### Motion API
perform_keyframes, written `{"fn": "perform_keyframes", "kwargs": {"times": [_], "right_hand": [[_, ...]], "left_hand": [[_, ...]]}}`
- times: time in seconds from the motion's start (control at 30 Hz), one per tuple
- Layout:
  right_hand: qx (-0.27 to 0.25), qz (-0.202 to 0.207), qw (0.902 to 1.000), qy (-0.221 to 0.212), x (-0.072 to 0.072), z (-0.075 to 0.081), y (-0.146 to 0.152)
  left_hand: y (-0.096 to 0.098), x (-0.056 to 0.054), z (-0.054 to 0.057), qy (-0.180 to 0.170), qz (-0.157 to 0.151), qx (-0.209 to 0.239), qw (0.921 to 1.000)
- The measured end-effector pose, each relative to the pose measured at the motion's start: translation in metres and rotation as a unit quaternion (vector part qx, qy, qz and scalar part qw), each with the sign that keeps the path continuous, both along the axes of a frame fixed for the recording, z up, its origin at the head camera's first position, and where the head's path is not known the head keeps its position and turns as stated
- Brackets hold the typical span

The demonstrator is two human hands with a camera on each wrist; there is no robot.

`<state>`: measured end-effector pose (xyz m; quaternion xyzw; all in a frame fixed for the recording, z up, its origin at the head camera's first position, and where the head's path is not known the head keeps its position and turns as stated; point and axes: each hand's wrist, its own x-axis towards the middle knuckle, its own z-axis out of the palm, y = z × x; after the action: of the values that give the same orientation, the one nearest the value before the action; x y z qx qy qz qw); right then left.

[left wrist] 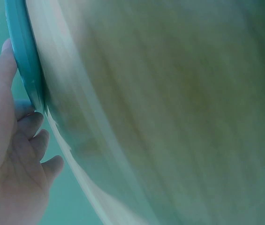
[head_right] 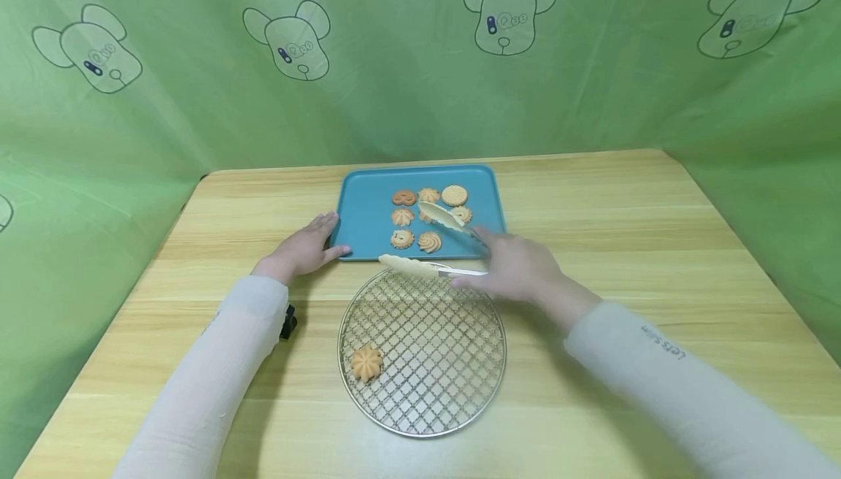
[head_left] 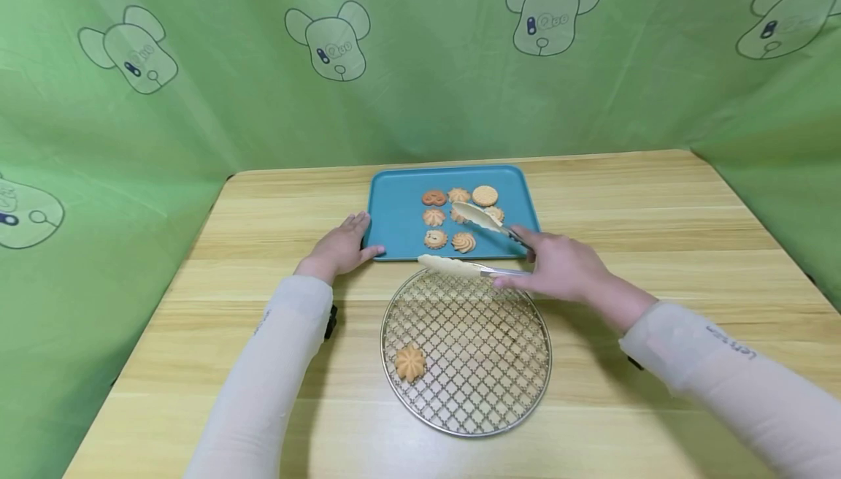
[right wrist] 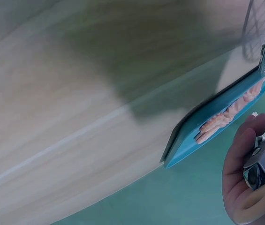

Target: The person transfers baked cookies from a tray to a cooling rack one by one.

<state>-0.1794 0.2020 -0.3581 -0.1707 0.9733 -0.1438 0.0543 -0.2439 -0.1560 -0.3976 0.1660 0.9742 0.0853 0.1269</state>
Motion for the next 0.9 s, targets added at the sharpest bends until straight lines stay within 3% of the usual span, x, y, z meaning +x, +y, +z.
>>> {"fn": "perform_keyframes", "kwargs": {"times": [0.9], "right_hand": [[0.093,0.003,0.9951,-0.033,-0.022,0.028,0.018]], "left_hand": [[-0.001,-0.001,-0.001,0.002,0.0,-0.001,1.0]]}}
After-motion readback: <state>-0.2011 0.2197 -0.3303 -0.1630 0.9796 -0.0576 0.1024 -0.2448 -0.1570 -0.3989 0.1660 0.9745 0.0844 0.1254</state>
